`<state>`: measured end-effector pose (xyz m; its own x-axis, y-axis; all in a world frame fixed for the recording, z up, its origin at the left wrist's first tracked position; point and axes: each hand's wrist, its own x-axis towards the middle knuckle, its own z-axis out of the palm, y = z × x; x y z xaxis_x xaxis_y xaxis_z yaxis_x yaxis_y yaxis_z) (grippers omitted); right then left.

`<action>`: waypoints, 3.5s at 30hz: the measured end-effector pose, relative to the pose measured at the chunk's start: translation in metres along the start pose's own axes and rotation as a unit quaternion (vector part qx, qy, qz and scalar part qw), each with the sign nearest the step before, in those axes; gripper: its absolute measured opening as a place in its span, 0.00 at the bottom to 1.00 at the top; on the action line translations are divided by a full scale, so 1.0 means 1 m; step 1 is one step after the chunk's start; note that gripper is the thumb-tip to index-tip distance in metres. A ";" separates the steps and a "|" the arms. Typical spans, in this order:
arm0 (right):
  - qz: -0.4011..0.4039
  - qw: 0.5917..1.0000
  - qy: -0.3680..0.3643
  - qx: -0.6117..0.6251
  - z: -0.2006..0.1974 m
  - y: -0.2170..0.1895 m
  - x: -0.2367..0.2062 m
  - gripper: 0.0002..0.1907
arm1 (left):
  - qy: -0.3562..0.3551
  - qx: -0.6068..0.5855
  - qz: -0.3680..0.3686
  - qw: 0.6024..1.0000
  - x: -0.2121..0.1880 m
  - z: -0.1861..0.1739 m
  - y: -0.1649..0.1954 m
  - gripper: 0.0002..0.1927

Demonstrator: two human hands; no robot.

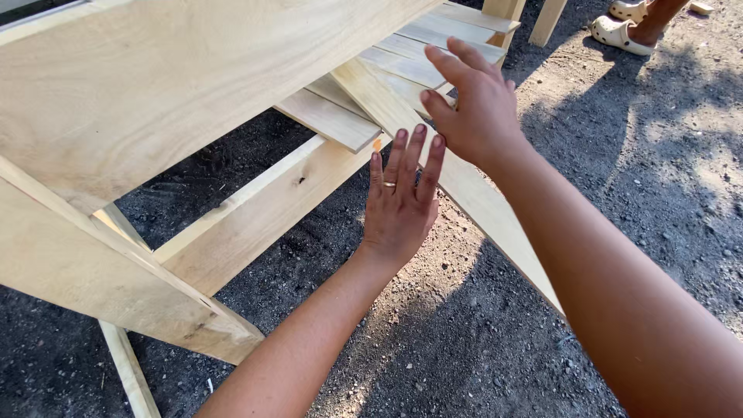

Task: The person carries thin wooden slats one at a time from a pile on the gravel ground to a wooden furniture frame and slots each slat into place between the frame's side rails, pressing them down to seat them. The person repeats this handling cycle for several slats, building up the slatted surface of the frame.

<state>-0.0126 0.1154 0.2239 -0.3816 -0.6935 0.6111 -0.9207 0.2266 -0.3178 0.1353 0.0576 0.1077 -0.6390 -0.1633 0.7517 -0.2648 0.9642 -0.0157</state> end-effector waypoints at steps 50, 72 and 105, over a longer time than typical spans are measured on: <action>-0.078 0.983 -0.120 -0.115 0.083 -0.057 -0.020 0.29 | 0.169 -0.719 -0.523 0.426 0.003 0.030 -0.003 0.32; 0.133 0.947 -0.290 -0.035 -0.031 -0.052 -0.065 0.51 | 0.078 -0.538 -0.618 0.568 -0.034 -0.024 -0.040 0.18; 0.145 0.942 -0.301 0.033 0.055 -0.126 -0.026 0.41 | 0.059 -0.597 -0.651 0.465 -0.048 -0.006 -0.071 0.28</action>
<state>0.1182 0.0674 0.2080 -0.4822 -0.8757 -0.0247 -0.7702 0.4372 -0.4644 0.1891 -0.0021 0.0770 -0.4357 -0.8271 -0.3551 0.2640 -0.4946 0.8280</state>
